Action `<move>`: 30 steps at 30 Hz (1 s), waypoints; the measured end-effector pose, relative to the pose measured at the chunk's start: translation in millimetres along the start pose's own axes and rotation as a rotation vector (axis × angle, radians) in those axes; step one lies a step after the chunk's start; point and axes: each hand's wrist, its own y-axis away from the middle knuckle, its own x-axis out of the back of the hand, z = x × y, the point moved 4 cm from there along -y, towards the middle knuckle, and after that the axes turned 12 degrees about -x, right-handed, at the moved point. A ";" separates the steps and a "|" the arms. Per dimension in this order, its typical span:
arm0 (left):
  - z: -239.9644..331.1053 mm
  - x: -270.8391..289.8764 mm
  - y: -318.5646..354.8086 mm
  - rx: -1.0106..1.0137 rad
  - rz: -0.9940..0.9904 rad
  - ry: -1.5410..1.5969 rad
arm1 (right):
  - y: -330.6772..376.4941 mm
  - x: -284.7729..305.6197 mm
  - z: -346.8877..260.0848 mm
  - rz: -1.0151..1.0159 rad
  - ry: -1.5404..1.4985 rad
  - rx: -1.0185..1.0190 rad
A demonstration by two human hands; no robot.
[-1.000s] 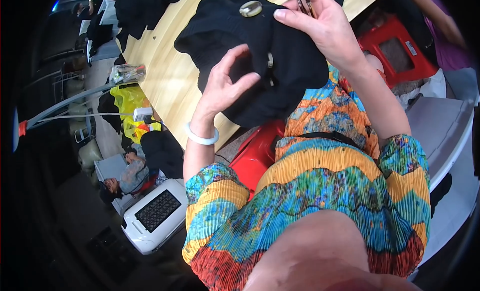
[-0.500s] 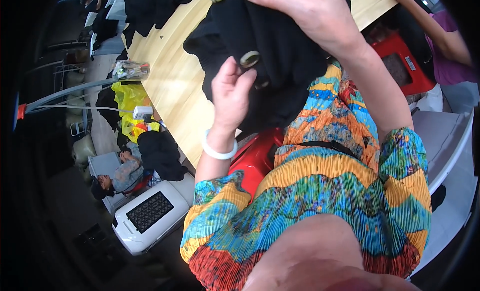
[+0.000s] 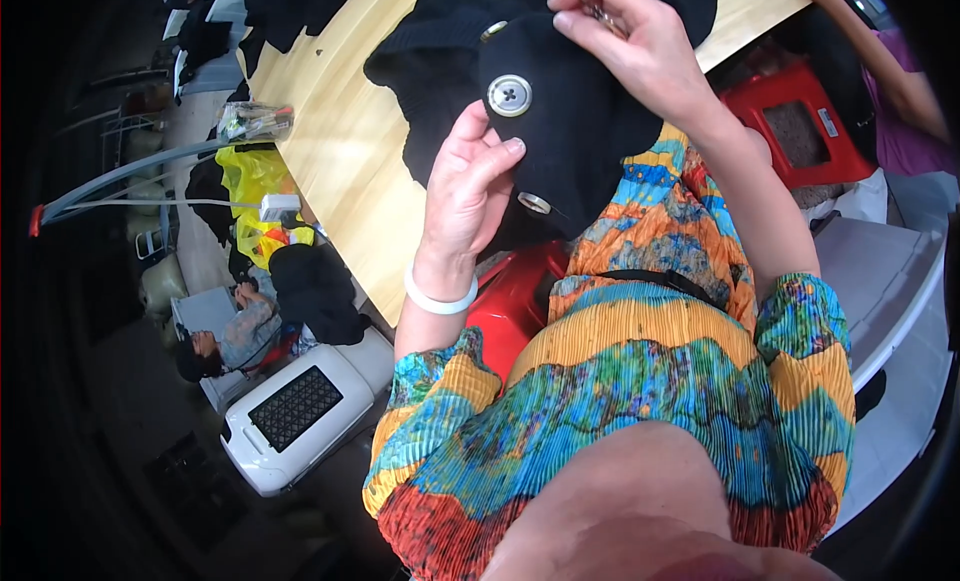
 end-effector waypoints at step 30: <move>-2.8 -2.7 -2.5 -0.101 -0.026 -0.174 | 45.5 -12.3 -13.1 -0.012 0.042 0.354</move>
